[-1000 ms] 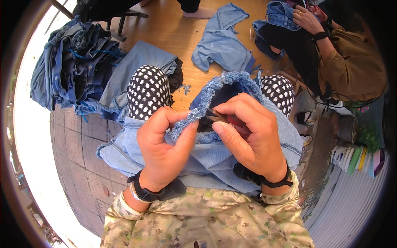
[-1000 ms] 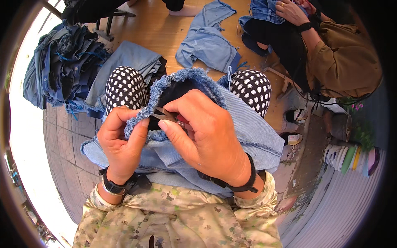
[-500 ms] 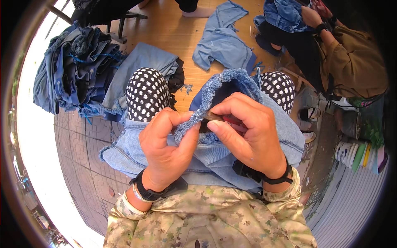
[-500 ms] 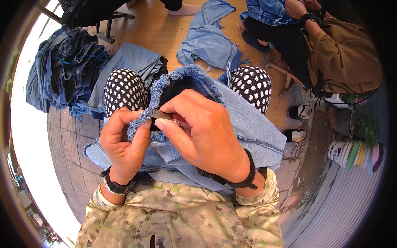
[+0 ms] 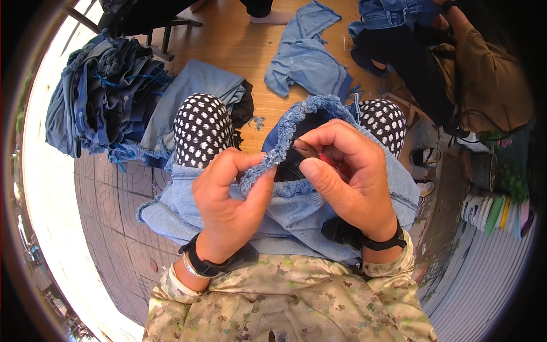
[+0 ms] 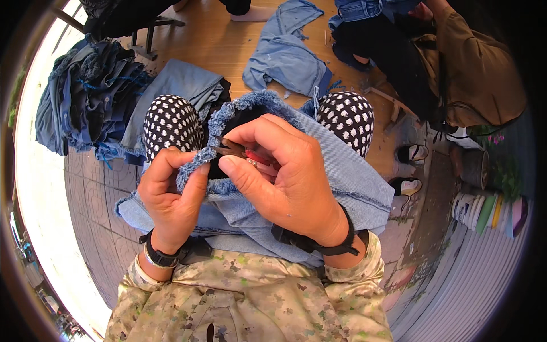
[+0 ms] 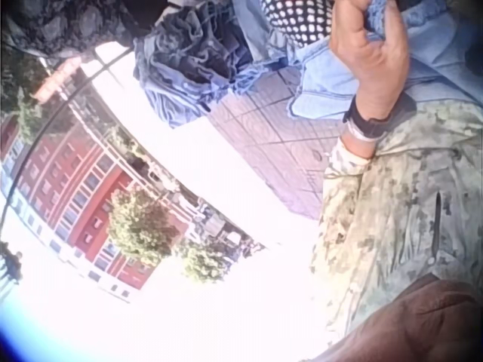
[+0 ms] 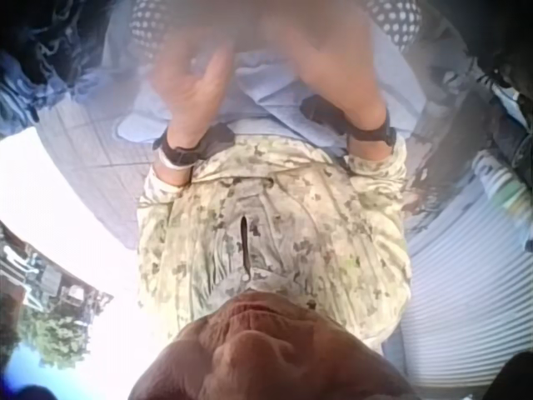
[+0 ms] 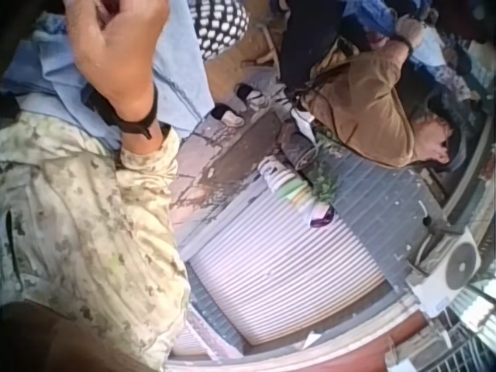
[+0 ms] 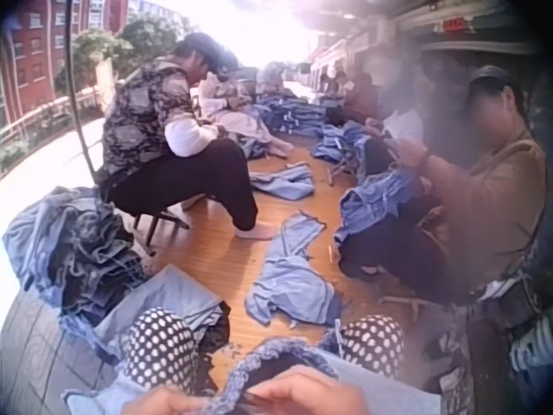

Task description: The person uses small shears to trim loose threads from the frayed leg openings and waistbands of denim garments. They rotate each piece to access different seams and labels before setting it aside and selecting another from the stack.

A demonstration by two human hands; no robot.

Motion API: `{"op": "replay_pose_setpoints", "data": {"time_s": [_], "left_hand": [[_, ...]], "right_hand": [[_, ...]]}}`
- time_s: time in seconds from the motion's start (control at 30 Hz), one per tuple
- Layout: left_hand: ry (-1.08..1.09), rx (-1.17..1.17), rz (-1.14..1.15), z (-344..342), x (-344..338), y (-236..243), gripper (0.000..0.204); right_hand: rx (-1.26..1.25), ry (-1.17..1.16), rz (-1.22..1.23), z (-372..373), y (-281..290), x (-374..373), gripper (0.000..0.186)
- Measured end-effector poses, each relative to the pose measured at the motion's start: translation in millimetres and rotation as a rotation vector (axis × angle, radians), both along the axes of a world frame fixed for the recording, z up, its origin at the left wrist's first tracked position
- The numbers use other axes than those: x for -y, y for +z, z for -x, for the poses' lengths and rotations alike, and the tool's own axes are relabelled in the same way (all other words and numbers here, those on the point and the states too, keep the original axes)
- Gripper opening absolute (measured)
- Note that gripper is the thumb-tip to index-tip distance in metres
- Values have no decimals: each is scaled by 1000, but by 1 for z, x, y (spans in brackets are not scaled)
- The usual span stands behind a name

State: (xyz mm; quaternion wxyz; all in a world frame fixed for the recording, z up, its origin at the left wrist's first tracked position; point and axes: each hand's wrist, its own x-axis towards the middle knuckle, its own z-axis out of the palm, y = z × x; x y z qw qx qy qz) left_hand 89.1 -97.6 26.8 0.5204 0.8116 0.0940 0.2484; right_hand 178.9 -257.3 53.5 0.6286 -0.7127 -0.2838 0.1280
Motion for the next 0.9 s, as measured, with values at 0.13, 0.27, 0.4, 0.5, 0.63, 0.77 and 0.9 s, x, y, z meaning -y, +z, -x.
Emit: {"op": "replay_pose_setpoints", "data": {"time_s": [0.13, 0.27, 0.4, 0.5, 0.63, 0.77, 0.9], "left_hand": [[-11, -12, 24, -1, 2, 3, 17], [-117, 72, -112, 0, 3, 3, 15], [-62, -61, 221, 3, -2, 5, 10], [-101, -135, 491, 5, -3, 7, 10], [-156, -155, 466, 8, -4, 9, 9], [-178, -111, 500, 12, -11, 8, 7], [-110, -49, 828, 15, -26, -4, 9]], "right_hand": [[-24, 38, 101, 5, 17, -6, 19], [258, 53, 103, 4, -5, -11, 7], [146, -249, -53, -12, -4, 1, 10], [131, -295, -81, -13, 3, -1, 19], [221, -121, 176, -23, -3, -8, 39], [-11, 11, 113, -30, -15, 1, 25], [-414, 67, -183, -31, -12, 17, 10]]}}
